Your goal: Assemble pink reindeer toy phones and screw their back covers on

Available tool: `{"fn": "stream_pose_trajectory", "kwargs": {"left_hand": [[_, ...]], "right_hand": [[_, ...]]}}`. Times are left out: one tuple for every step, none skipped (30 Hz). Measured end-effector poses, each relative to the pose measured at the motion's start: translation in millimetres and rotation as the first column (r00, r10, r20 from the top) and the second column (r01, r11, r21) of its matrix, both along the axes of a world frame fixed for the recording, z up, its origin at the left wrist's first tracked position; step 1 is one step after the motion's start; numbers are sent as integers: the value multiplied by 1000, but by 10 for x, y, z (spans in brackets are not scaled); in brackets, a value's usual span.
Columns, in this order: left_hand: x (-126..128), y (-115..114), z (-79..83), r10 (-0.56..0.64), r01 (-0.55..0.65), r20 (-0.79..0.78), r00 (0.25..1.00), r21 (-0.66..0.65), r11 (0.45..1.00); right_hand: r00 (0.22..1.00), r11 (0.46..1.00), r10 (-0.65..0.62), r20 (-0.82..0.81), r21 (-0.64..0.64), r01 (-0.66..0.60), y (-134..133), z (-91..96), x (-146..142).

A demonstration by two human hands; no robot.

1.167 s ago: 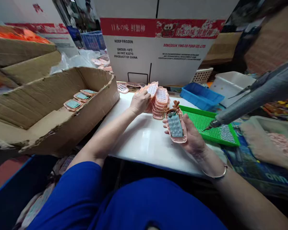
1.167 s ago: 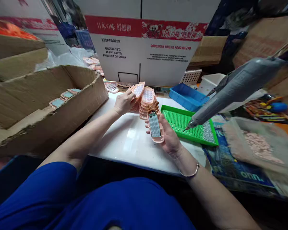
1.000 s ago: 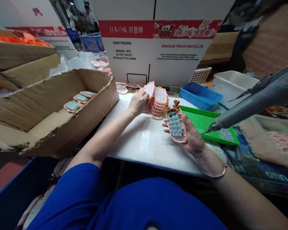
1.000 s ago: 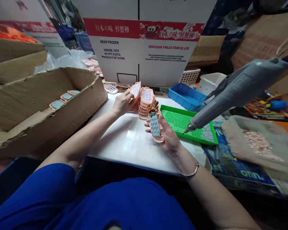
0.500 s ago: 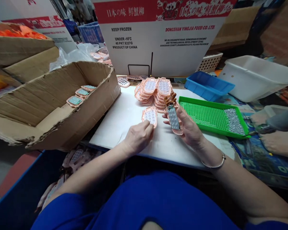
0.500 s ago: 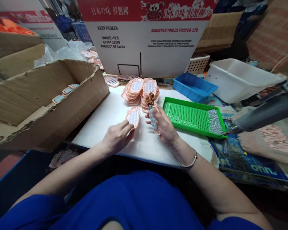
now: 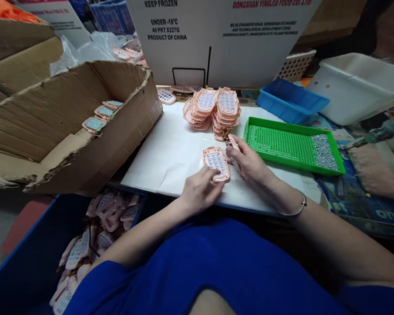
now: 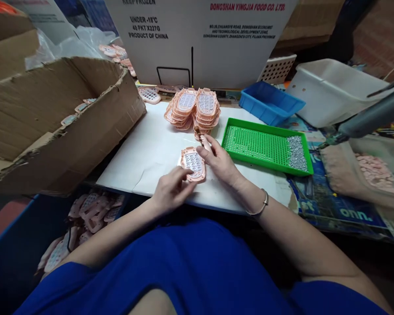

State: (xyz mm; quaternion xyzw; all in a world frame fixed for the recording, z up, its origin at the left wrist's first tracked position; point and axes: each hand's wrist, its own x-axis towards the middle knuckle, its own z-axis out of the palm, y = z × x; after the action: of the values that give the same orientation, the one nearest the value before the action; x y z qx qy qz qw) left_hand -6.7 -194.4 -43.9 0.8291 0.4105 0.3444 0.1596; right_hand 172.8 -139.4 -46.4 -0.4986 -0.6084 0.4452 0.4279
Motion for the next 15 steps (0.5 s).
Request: {"fn": "stream_pose_trajectory", "kwargs": {"left_hand": [[-34, -4, 26, 55, -28, 157, 986, -165, 986], [-62, -6, 56, 139, -33, 296, 945, -337, 941], [-80, -6, 87, 232, -14, 395, 889, -483, 875], [-88, -7, 118, 313, 31, 461, 830, -599, 800], [-85, -10, 145, 371, 94, 503, 780, -682, 725], [-71, -15, 168, 408, 164, 530, 743, -736, 657], [-50, -25, 185, 428, 231, 549, 717, -767, 598], [-26, -38, 196, 433, 292, 565, 702, -783, 549], [-4, -54, 200, 431, 344, 580, 692, -789, 509], [12, -72, 201, 425, 383, 592, 684, -788, 481], [20, -92, 198, 424, 404, 603, 676, -784, 471], [16, -110, 194, 426, 405, 609, 669, -779, 478], [1, -128, 191, 432, 387, 610, 664, -775, 500], [-24, -142, 189, 440, 353, 608, 661, -769, 533], [-55, -153, 190, 448, 306, 606, 657, -758, 577]], "right_hand": [[998, 1000, -8, 68, 8, 8, -5, 20, -1], [988, 1000, -17, 152, 22, 14, -13, 43, -10], [968, 999, -28, 250, 42, 18, -22, 67, -27], [931, 997, -42, 362, 70, 17, -34, 91, -52], [881, 995, -60, 470, 100, 15, -46, 114, -82], [823, 992, -84, 562, 127, 15, -59, 134, -116], [766, 989, -107, 634, 150, 14, -72, 151, -150], [717, 985, -126, 686, 170, 11, -84, 164, -183], [678, 982, -140, 722, 187, 4, -94, 173, -212], [648, 980, -151, 747, 199, -1, -102, 180, -237], [623, 979, -156, 766, 203, -5, -107, 186, -257], [601, 979, -155, 784, 203, -11, -108, 190, -272], [581, 979, -152, 799, 201, -20, -106, 194, -285], [564, 979, -148, 813, 200, -32, -101, 197, -297], [549, 979, -142, 824, 200, -48, -93, 200, -309]]}}
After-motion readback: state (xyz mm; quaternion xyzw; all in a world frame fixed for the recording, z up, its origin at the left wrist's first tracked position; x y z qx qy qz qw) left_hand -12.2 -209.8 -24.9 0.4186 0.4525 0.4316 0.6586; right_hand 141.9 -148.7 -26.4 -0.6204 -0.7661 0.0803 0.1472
